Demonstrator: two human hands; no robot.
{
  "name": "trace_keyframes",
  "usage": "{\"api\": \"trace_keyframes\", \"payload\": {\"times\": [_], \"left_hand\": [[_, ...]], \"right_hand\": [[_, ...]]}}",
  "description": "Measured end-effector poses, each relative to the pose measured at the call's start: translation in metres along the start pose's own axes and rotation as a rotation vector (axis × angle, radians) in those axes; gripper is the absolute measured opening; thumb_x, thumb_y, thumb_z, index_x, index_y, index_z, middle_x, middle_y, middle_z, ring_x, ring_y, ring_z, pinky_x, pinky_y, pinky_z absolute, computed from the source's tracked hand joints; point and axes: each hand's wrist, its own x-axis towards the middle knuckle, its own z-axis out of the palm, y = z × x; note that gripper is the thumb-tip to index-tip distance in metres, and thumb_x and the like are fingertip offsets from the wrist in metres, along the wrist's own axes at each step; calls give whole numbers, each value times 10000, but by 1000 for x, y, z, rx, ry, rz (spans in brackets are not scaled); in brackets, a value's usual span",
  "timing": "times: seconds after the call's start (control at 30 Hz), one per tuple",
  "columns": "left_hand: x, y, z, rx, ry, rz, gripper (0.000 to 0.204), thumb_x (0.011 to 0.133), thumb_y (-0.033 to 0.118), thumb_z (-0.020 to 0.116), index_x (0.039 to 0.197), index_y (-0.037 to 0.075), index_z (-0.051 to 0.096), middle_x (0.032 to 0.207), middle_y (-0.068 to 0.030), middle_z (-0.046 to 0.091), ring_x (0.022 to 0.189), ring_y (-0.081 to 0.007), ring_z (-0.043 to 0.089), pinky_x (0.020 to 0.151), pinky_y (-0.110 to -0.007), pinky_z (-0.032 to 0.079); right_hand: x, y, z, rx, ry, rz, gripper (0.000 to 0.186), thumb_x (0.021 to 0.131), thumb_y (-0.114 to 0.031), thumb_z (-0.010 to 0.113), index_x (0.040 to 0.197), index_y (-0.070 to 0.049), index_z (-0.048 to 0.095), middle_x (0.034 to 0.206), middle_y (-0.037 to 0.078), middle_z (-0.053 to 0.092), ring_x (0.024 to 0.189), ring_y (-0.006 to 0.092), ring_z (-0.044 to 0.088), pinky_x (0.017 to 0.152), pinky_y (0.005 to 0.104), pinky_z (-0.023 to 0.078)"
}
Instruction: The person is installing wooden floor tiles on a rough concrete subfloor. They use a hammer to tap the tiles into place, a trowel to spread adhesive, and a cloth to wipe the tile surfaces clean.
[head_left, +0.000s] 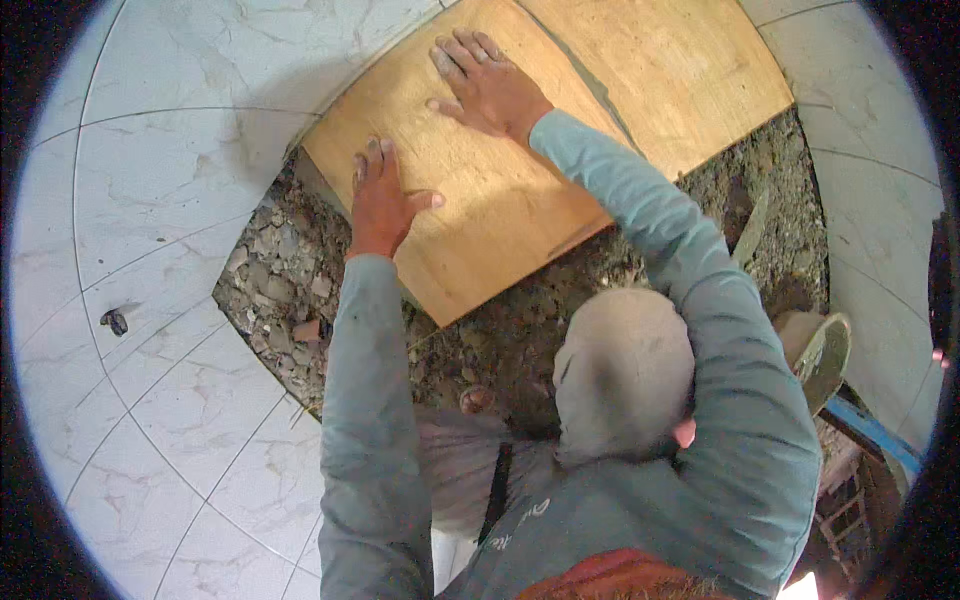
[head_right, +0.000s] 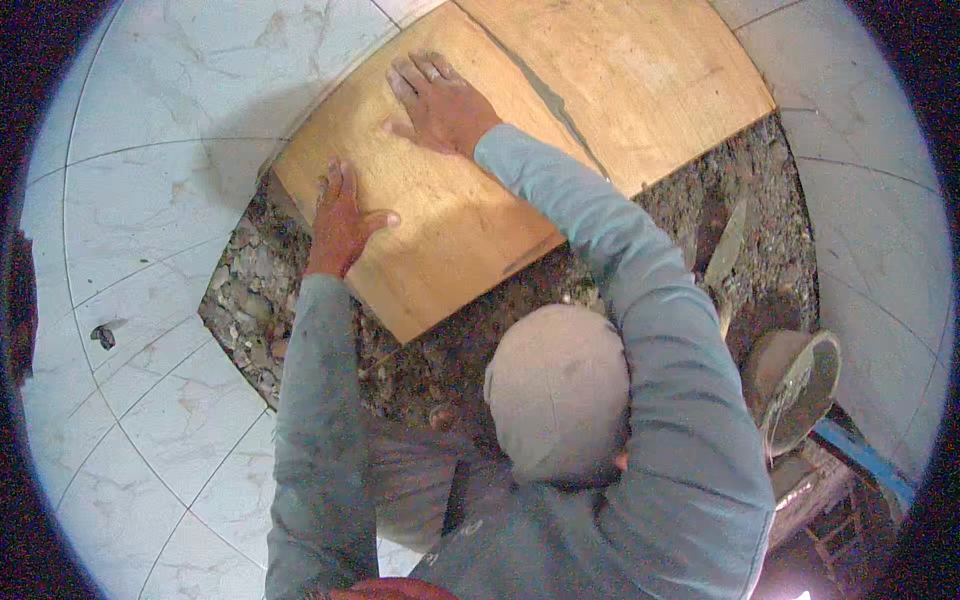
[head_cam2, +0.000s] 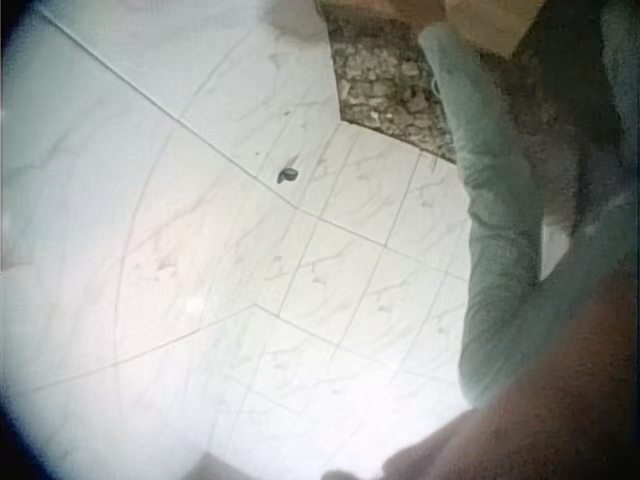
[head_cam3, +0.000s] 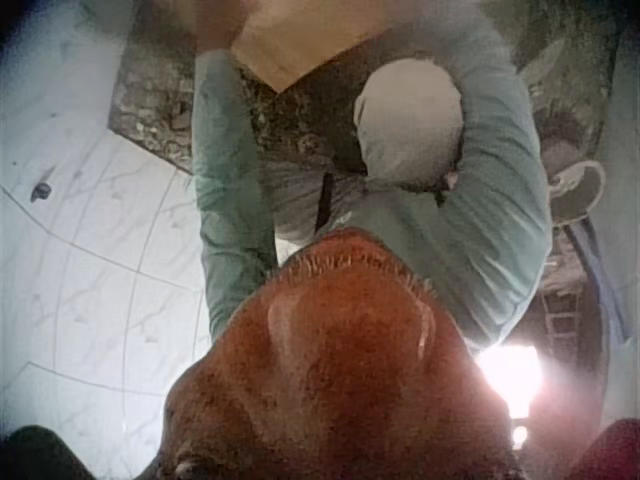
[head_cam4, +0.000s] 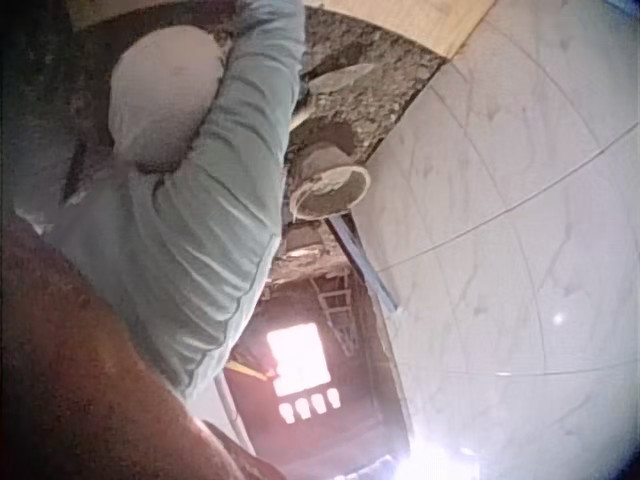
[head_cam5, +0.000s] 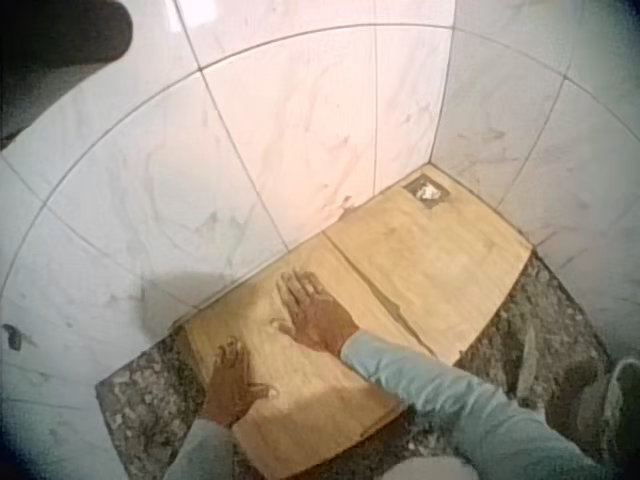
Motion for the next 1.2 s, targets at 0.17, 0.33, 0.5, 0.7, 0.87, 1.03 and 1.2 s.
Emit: {"api": "trace_keyframes", "payload": {"times": [0.17,0.33,0.5,0.7,0.87,1.03,1.2], "left_hand": [[7,-9,5,-3,38,39,1218,663,550,893,1563,-43,326,1627,-287,300,1491,-549,267,1224,-569,288],[9,-16,7,-48,-25,96,1166,699,506,901,1550,-58,338,1633,-306,282,1506,-538,241,1241,-563,254],[11,-12,6,50,-81,-9,1154,760,539,852,1580,-58,302,1662,-303,237,1545,-475,221,1265,-520,225],[22,-31,10,119,-101,106,1140,836,585,771,1570,-123,261,1650,-333,239,1568,-431,191,1291,-463,152],[36,-52,16,132,-200,117,1143,832,618,755,1580,-98,271,1640,-348,246,1560,-455,192,1275,-496,183],[41,-63,24,129,-63,175,1170,826,674,736,1579,-97,280,1649,-340,236,1562,-450,191,1271,-491,189],[44,-68,26,127,-74,157,1226,792,706,748,1578,-105,273,1649,-343,230,1561,-447,199,1271,-489,188]], "right_hand": [[-12,-21,-23,-53,-139,83,680,1056,-538,468,1495,-19,461,1517,189,497,1441,436,419,1225,501,335],[-137,-61,-113,299,12,101,444,1012,-333,616,1388,-100,581,1351,170,605,1279,375,570,1030,494,487],[-340,-93,-229,213,-124,668,211,965,-135,663,1173,-120,636,1032,159,633,953,394,668,752,494,550],[-486,-146,-314,-107,-617,1133,307,977,-211,668,1243,-85,579,1149,170,590,1001,411,658,779,506,560],[-538,-135,-304,-177,-391,1041,452,985,-223,643,1400,-89,522,1226,206,558,1130,428,592,945,520,509],[-599,-155,-321,-236,-653,1284,578,1018,-332,605,1538,-156,426,1365,230,530,1215,446,568,1019,514,486],[-660,-222,-336,-159,-744,1520,815,1003,-538,582,1647,-193,223,1584,309,345,1376,513,463,1077,531,459]]}}
